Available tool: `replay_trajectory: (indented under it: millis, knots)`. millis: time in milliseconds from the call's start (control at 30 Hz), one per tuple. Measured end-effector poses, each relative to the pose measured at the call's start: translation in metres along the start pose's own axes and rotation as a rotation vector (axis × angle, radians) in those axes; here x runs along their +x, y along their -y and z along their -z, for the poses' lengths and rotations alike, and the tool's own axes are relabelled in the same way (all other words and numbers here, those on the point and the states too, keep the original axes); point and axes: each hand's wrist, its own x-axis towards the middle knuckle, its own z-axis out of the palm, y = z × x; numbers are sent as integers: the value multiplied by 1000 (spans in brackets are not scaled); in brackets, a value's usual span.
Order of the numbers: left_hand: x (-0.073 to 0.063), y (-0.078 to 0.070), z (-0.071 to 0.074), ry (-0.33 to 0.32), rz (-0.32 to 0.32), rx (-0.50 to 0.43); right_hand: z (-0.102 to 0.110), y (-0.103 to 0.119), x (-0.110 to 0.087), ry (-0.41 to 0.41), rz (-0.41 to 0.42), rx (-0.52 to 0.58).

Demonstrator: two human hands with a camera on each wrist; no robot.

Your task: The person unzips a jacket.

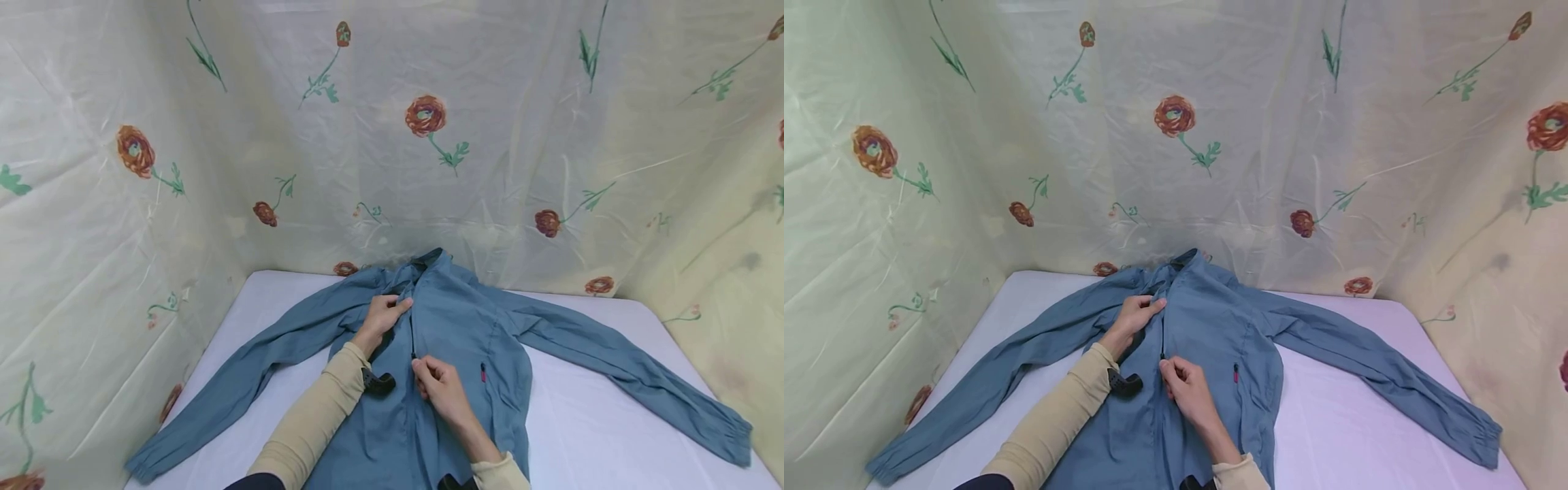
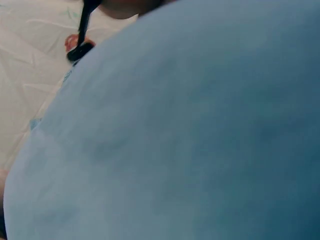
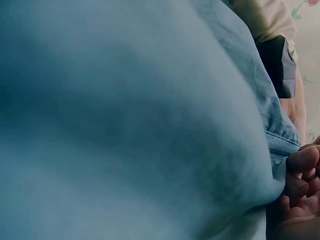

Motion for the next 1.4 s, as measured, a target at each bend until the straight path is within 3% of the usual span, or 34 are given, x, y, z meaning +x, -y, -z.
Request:
replay_trajectory:
  millis: [267,367,467,500,533,600,733,800,933,1033,1267,1400]
  knots:
    - [1,-3,7,-9,-61,53,-1,-2,0,19,-4,-12]
    - [-14,-6,13,-68,-147,196,0,-11,3,32,-2,-12]
    - [-39,-14,21,-150,-248,378,2,-22,7,18,-11,-17]
    - [-47,-18,24,-154,-253,435,3,-24,7,1,-13,-20]
    - [-54,-22,27,-132,-244,485,4,-27,7,-20,-11,-28]
    - [-65,-29,31,-16,-196,534,6,-28,7,-61,1,-43]
    - [-69,-33,29,270,-93,485,7,-27,5,-89,33,-82]
    - [-67,-28,22,327,-105,418,7,-26,3,-60,36,-103]
    - [-65,-12,7,308,-143,275,5,-24,-1,-4,19,-104]
    - [-66,-3,1,256,-118,154,4,-23,-4,9,1,-104]
    - [-67,4,-5,173,-107,51,7,-20,-7,1,-20,-102]
    - [-70,8,-5,119,-92,3,7,-19,-9,40,-28,-107]
